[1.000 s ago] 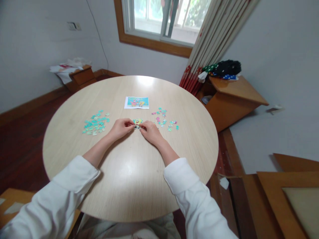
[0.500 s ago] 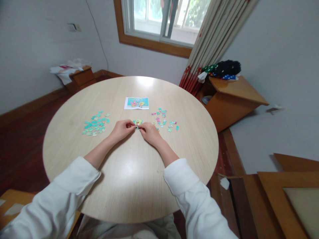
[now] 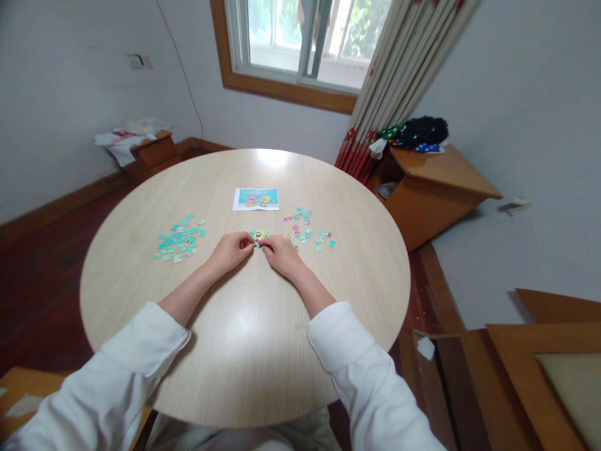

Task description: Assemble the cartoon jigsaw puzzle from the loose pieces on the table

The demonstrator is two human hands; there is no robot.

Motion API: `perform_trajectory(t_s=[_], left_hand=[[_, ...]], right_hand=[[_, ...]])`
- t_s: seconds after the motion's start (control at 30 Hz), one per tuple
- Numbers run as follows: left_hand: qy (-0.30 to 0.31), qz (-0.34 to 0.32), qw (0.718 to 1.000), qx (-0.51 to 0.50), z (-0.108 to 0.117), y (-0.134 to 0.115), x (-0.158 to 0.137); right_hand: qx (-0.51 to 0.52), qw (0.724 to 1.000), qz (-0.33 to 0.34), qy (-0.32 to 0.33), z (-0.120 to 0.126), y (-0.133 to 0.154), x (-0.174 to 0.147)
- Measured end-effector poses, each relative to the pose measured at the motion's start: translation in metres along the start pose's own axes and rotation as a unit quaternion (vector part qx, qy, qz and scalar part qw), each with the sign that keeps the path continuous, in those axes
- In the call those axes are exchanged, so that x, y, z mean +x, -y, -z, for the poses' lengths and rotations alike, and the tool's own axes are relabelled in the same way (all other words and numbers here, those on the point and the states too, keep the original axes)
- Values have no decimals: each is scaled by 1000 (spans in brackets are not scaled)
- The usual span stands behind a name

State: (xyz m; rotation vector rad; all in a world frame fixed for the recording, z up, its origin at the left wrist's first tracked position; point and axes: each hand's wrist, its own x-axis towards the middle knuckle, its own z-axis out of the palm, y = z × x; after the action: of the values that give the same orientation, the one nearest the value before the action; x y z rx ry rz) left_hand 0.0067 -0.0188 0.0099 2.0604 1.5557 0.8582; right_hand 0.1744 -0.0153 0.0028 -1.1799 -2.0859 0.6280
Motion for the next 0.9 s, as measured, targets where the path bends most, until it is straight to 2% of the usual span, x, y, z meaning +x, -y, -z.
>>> perform_trajectory(t_s=[0.23,0.5,0.7,0.9], left_hand=[[10,-2,1000,10,-2,2,0],[-44,-36,994,93,-3,8,1],[8,-46,992,119,-3,11,1],[18,-45,989,136,-1,9,1]], right_hand=[[-4,1000,0,4,0,0,0],[-14,1000,-1,7,0,2,0],[-23,1000,-10,7,-1,2,1],[-18,1000,-10,1,-1,2,0]])
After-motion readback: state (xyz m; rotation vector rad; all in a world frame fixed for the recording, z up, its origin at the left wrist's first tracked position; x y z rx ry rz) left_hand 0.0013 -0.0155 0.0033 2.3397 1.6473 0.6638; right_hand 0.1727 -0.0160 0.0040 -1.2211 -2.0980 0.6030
